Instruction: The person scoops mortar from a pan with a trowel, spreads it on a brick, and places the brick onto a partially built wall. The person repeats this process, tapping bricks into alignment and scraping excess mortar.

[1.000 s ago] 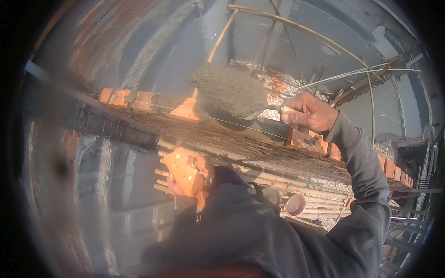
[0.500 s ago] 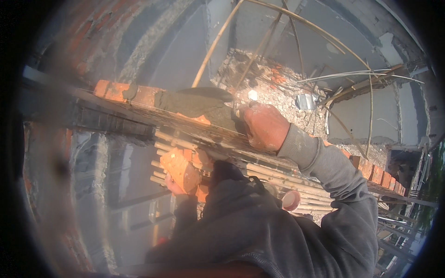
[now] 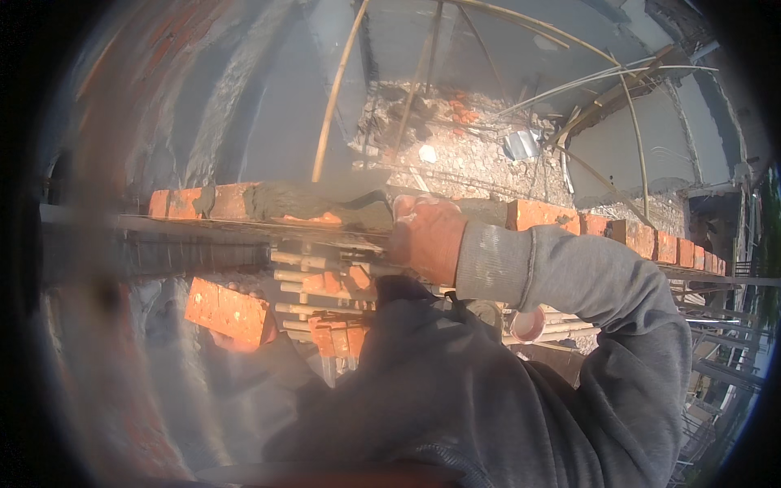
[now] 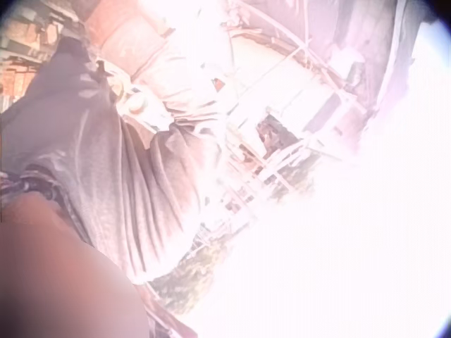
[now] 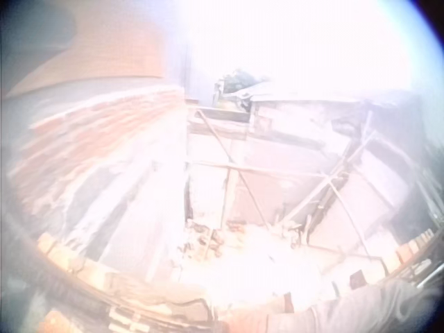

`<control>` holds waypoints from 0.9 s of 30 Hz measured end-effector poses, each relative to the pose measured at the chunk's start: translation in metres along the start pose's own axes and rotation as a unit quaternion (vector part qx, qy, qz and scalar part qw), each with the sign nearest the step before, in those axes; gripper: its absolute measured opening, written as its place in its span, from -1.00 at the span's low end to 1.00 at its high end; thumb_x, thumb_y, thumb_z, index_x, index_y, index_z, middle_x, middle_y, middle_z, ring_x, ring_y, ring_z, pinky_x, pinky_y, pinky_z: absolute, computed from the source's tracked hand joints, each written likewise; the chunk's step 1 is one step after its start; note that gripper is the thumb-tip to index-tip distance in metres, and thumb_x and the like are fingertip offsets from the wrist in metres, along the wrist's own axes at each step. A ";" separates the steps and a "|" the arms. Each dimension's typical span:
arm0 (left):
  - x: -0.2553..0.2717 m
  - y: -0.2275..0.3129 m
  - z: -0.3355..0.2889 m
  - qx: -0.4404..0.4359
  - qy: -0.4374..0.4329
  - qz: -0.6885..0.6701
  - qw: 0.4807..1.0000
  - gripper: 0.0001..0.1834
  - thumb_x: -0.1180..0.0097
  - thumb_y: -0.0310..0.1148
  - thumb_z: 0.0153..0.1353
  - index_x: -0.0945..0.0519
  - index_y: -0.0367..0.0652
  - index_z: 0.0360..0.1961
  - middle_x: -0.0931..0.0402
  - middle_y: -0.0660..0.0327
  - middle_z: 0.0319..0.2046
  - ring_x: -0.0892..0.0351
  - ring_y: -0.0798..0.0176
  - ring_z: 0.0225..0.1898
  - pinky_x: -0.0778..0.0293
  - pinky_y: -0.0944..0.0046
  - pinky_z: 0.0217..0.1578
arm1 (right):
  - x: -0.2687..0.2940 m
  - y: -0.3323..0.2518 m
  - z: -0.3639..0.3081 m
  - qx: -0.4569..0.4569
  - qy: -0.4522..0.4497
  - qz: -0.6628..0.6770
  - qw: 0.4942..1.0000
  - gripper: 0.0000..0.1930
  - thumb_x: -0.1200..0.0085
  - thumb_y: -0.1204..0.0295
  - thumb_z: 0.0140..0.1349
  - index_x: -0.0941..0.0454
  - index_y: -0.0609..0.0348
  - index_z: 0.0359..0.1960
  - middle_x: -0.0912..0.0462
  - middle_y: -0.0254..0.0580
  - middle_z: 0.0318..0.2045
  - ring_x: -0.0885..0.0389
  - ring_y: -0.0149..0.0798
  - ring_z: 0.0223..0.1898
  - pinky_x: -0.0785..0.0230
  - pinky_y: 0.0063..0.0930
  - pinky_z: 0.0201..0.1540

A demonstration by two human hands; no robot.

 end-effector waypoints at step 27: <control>-0.192 -0.296 0.215 0.173 -0.605 0.647 0.430 -0.11 -0.57 -0.13 -0.32 -0.64 -0.38 0.11 -0.67 0.04 -0.17 -0.70 0.10 -0.14 -0.58 0.15 -0.01 | -0.003 0.023 -0.345 -0.459 0.494 0.206 0.709 -0.53 -0.08 0.48 0.11 -0.60 0.36 0.10 -0.66 -0.04 -0.29 -0.62 -0.20 -0.27 -0.46 -0.29 -0.11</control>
Point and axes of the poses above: each hand's wrist, its own z-axis towards the middle knuckle, its own x-axis out of the back of the hand, y = z × x, the point moved 7 cm from there along z, towards the middle knuckle
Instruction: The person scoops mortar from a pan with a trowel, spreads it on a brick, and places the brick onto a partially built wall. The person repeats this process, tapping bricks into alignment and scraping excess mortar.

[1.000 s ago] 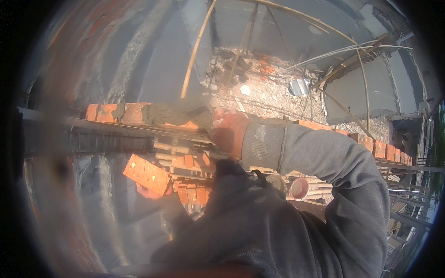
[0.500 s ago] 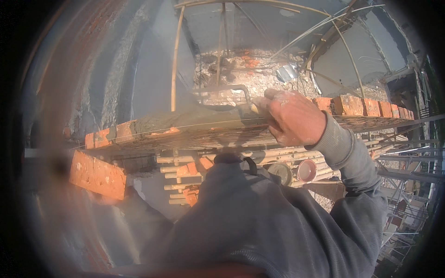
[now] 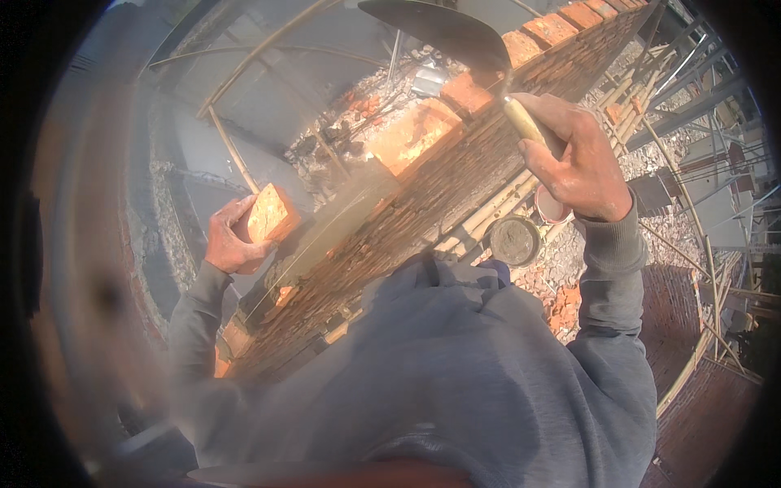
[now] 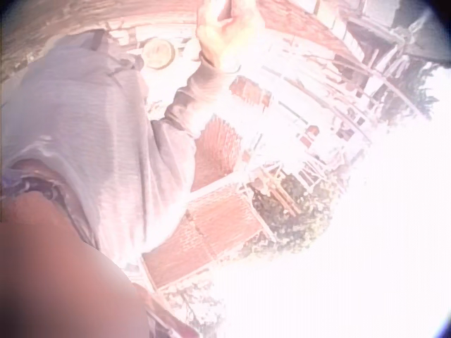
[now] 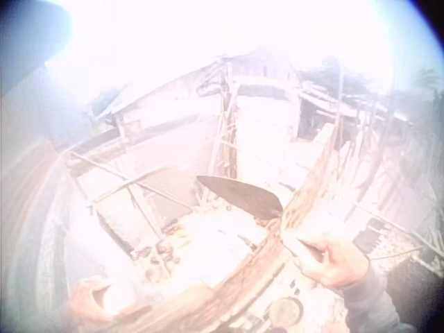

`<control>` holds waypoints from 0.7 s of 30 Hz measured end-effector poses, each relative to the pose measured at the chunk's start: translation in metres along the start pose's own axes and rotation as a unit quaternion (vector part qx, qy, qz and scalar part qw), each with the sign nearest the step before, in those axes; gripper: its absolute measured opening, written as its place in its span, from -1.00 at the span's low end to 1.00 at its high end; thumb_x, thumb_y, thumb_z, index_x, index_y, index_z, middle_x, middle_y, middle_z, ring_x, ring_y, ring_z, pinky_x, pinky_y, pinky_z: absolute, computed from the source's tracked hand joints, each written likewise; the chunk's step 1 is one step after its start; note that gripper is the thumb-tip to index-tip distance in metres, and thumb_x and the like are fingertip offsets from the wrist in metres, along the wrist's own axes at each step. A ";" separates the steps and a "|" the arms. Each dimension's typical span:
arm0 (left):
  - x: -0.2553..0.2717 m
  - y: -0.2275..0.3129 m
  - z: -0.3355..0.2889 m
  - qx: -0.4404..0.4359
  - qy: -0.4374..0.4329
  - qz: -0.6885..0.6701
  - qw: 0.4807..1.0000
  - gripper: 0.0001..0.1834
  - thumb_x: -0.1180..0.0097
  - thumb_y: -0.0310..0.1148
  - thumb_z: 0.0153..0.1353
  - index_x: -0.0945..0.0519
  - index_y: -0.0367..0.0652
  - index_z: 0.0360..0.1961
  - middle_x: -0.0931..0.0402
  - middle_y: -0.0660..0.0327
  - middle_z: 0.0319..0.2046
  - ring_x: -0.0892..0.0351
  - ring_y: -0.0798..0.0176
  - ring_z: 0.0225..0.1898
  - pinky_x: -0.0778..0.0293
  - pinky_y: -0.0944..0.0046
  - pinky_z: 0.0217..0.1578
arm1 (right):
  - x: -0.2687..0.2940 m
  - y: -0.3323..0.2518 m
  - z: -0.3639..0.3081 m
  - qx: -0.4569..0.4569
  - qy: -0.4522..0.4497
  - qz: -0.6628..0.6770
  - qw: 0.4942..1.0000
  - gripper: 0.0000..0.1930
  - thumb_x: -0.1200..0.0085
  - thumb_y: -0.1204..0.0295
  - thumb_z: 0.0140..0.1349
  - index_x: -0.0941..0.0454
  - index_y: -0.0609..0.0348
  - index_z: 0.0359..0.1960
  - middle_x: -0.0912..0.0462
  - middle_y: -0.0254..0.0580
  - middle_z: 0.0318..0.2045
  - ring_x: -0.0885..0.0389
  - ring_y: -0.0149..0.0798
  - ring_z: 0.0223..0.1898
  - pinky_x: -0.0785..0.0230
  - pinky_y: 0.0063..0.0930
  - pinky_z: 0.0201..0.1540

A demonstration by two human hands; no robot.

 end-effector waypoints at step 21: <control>-0.114 0.073 0.068 -0.018 -0.025 0.095 0.995 -0.06 -0.54 0.08 -0.22 -0.62 -0.21 0.21 -0.66 0.07 -0.19 -0.68 -0.04 -0.12 -0.61 0.04 -0.09 | 0.054 0.049 -0.136 -0.236 0.147 0.009 0.961 -0.53 -0.17 0.48 0.21 -0.57 0.44 0.16 -0.67 -0.15 -0.26 -0.59 -0.38 -0.22 -0.44 -0.46 -0.09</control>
Point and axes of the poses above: each hand's wrist, its own z-axis towards the middle knuckle, its own x-axis out of the back of the hand, y = z × x, the point moved 7 cm from there along z, towards the middle knuckle
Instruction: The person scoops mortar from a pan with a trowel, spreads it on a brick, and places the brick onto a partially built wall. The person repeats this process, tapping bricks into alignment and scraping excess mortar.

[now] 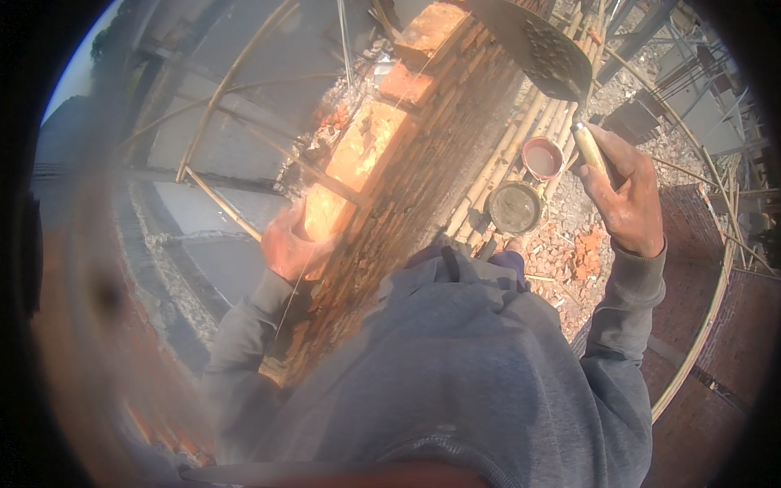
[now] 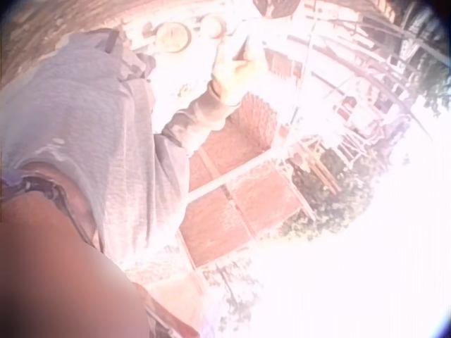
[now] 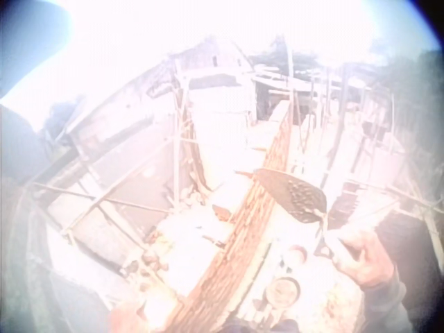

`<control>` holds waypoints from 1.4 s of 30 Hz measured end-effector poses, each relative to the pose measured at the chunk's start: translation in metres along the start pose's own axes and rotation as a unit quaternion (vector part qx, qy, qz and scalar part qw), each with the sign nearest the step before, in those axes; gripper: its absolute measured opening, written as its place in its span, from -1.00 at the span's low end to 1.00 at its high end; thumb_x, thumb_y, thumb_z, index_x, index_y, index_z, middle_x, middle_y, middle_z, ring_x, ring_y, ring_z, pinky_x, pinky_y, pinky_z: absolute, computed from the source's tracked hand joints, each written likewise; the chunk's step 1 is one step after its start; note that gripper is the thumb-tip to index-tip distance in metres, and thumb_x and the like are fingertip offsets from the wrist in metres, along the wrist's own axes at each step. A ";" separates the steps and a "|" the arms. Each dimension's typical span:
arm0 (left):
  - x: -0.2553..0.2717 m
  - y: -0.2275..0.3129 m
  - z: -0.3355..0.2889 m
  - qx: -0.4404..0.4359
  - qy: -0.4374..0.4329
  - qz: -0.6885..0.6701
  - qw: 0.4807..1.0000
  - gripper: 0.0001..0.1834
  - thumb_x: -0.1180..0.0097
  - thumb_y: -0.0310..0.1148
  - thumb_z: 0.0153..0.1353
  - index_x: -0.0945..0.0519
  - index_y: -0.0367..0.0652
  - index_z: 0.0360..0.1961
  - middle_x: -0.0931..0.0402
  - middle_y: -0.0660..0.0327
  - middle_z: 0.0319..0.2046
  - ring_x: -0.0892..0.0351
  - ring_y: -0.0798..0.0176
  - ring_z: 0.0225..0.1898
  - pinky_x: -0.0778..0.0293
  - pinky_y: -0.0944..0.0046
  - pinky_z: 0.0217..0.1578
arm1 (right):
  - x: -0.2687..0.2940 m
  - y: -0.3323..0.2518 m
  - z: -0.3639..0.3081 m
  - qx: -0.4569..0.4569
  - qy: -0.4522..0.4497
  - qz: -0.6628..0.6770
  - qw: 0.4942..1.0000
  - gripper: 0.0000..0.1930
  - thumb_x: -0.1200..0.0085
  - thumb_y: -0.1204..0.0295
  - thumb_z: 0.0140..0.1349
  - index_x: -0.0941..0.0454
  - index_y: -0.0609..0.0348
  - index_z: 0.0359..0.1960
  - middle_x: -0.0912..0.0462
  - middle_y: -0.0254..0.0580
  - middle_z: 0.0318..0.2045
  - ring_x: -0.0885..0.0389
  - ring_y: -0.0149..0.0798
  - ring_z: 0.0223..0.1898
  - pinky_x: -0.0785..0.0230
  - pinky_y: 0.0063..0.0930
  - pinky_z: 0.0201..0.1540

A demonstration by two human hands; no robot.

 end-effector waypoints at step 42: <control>-0.002 -0.048 -0.064 0.016 -0.006 -0.131 0.991 -0.10 -0.56 -0.18 -0.18 -0.55 -0.30 0.26 -0.69 -0.12 -0.03 -0.72 -0.10 0.01 -0.59 0.09 0.03 | -0.254 -0.121 -0.057 0.120 -0.408 0.256 0.868 -0.82 0.03 0.51 0.37 -0.43 0.30 -0.06 -0.49 -0.20 -0.42 -0.49 -0.39 -0.56 -0.35 -0.42 -0.57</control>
Point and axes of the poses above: each hand's wrist, its own z-axis towards the middle knuckle, its own x-axis out of the back of the hand, y = z × x, the point moved 7 cm from there along z, towards the middle knuckle
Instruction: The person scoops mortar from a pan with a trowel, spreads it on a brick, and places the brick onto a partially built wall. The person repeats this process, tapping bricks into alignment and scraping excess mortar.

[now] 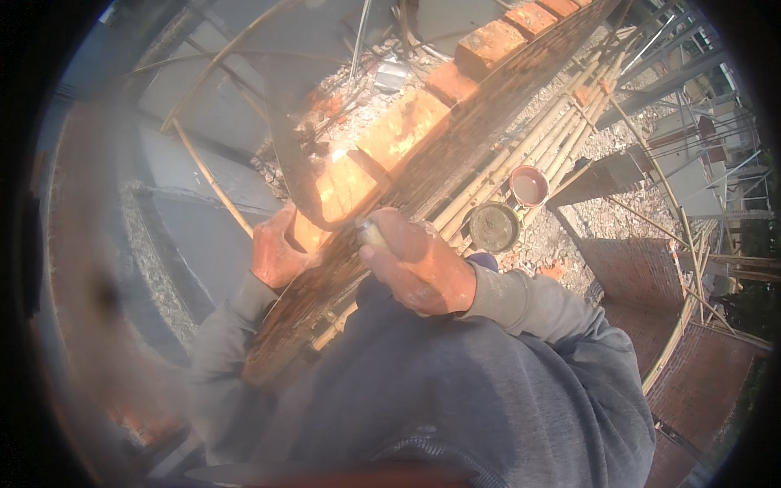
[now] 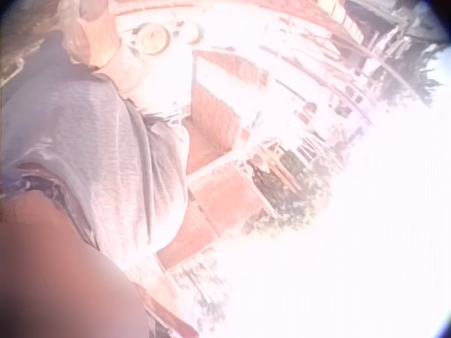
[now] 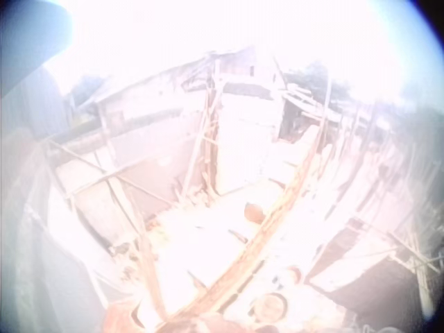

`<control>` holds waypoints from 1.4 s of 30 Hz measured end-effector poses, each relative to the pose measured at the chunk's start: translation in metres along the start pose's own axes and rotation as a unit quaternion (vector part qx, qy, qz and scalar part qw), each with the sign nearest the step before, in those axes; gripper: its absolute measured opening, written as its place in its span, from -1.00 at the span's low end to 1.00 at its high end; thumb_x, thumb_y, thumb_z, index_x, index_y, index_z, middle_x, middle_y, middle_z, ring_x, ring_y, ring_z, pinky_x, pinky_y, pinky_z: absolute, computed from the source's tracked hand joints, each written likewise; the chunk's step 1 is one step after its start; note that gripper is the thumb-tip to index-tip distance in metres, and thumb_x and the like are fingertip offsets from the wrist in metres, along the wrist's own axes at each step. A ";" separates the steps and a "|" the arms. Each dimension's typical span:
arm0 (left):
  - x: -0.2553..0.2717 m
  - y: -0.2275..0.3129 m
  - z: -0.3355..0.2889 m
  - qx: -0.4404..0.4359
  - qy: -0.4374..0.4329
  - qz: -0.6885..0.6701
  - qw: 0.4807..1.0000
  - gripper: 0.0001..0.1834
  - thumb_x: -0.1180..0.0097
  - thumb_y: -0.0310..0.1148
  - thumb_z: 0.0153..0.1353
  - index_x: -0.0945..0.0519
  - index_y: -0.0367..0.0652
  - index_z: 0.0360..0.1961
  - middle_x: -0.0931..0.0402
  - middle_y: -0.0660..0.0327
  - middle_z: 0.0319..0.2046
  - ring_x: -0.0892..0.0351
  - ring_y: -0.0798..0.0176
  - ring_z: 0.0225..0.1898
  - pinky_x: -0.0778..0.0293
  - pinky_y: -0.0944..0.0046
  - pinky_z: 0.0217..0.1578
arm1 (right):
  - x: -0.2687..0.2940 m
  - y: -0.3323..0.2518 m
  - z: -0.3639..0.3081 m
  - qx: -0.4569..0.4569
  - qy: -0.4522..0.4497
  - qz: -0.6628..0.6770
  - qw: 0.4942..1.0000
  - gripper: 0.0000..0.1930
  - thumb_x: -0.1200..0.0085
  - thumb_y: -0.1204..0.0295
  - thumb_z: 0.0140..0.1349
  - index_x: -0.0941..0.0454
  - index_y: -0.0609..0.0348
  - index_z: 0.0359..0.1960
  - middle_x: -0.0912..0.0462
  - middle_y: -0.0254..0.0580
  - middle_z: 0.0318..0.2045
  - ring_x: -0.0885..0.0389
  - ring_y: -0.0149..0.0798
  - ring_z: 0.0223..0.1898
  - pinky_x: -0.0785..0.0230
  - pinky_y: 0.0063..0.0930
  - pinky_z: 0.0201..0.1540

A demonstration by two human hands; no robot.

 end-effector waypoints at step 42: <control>0.104 0.069 -0.015 0.074 0.100 0.104 0.987 -0.58 -0.32 -0.48 0.11 -0.71 -0.31 0.04 -0.71 -0.09 -0.04 -0.71 0.01 0.03 -0.54 0.10 0.11 | 0.145 -0.051 0.170 0.278 -0.097 -0.762 0.577 -0.93 -0.21 0.48 0.07 -0.69 0.10 -0.39 -0.69 -0.20 -0.40 -0.73 -0.10 -0.27 -0.55 -0.18 -0.20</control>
Point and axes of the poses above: each hand's wrist, its own z-axis towards the middle knuckle, its own x-axis out of the back of the hand, y = z × x, the point moved 7 cm from there along z, towards the middle knuckle
